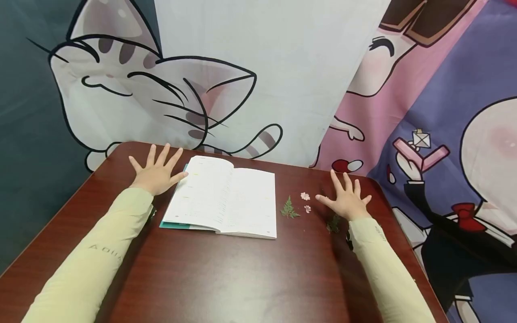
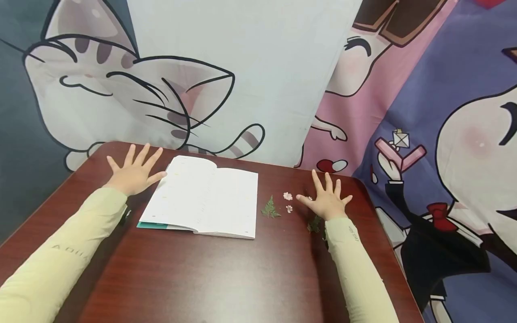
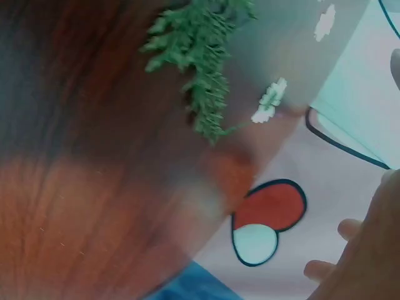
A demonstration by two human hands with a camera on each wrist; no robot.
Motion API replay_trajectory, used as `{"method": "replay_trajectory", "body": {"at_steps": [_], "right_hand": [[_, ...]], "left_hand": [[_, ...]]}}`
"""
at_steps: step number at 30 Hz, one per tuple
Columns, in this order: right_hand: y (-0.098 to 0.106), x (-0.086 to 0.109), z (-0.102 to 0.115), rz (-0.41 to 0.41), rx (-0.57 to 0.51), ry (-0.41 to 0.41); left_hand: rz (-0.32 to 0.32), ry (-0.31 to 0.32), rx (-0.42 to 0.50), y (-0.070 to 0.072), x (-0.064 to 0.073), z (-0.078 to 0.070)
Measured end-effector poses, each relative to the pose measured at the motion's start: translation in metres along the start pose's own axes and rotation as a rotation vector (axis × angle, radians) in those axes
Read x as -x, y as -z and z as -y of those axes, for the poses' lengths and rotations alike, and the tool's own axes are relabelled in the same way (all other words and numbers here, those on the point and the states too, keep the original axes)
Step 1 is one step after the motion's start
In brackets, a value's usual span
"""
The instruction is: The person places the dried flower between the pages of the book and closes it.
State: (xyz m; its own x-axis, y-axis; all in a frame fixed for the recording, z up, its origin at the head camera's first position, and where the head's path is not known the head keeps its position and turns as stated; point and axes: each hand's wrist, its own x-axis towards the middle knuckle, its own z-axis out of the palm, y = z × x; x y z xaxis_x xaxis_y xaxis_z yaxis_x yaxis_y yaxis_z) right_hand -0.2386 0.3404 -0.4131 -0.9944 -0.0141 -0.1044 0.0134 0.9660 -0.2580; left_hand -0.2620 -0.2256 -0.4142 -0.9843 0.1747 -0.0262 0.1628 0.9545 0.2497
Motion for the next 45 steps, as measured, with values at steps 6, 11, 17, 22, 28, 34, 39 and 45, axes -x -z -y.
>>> {"method": "replay_trajectory", "body": {"at_steps": [6,11,17,22,28,34,39,45], "right_hand": [[0.008,0.006,0.010,-0.006,-0.066,0.046],[0.008,0.020,0.028,-0.026,-0.162,0.127],[-0.007,0.038,0.051,-0.043,-0.318,0.181],[-0.024,0.040,0.066,-0.059,-0.408,0.182],[-0.043,0.036,0.085,-0.034,-0.403,0.079],[-0.056,0.029,0.096,-0.012,-0.328,0.025],[-0.063,0.022,0.101,-0.047,-0.331,-0.005],[-0.068,0.018,0.105,-0.085,-0.348,-0.043]], "left_hand": [[-0.033,-0.009,0.057,0.010,0.007,-0.010],[-0.120,-0.088,0.062,0.015,0.017,-0.026],[-0.266,-0.198,0.051,0.007,0.034,-0.049],[-0.292,-0.255,0.042,-0.006,0.047,-0.069],[-0.228,-0.288,0.074,-0.024,0.056,-0.092],[-0.167,-0.292,0.111,-0.042,0.057,-0.101],[-0.090,-0.267,0.145,-0.055,0.056,-0.100],[0.054,-0.228,0.179,-0.063,0.057,-0.096]]}}
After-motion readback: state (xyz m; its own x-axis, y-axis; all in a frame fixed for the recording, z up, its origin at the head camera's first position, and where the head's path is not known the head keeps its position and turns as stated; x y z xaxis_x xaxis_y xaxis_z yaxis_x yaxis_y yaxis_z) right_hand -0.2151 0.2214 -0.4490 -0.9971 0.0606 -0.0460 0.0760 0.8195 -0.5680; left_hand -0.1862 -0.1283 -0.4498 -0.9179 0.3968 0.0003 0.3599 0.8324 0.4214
